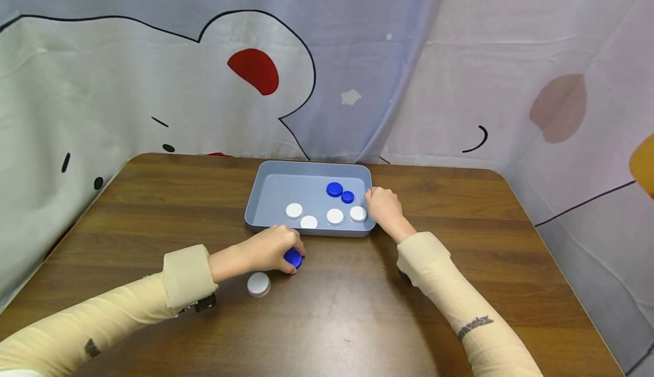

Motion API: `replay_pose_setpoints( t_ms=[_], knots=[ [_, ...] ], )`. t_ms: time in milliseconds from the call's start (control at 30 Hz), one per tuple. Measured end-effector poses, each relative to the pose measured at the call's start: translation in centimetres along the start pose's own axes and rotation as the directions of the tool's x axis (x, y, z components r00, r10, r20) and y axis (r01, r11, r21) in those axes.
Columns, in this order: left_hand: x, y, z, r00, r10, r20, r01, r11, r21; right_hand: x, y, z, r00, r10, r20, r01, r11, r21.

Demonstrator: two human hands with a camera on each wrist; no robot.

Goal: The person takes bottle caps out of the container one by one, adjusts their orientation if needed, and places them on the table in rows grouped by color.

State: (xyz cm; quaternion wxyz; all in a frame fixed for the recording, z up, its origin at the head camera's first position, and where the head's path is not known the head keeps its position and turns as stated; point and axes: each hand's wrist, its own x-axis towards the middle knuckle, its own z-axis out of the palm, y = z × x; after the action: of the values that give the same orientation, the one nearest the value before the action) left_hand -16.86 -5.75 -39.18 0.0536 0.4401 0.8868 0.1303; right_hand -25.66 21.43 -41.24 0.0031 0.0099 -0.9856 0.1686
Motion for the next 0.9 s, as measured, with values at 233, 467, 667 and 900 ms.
replay_pose_setpoints(
  t_ms=[233, 467, 667, 900],
  knots=[
    [-0.08, -0.07, 0.09, 1.0, -0.003, -0.002, 0.003, 1.0, -0.003, -0.1, -0.14, -0.12, 1.0, 0.002, -0.001, -0.002, 1.0, -0.001],
    [-0.21, -0.09, 0.07, 1.0, 0.001, -0.005, -0.001, 1.0, 0.001, -0.26, -0.22, -0.23, 1.0, -0.003, -0.004, 0.003, 1.0, 0.0],
    [-0.17, -0.01, 0.01, 1.0, -0.029, 0.011, 0.029, 0.999, -0.016, -0.23, -0.22, -0.22, 1.0, -0.004, 0.003, 0.004, 1.0, 0.002],
    [-0.1, 0.01, -0.1, 0.999, -0.049, 0.02, 0.05, 0.998, -0.035, -0.21, -0.21, -0.33, 1.0, -0.008, 0.003, 0.008, 1.0, 0.002]
  ],
)
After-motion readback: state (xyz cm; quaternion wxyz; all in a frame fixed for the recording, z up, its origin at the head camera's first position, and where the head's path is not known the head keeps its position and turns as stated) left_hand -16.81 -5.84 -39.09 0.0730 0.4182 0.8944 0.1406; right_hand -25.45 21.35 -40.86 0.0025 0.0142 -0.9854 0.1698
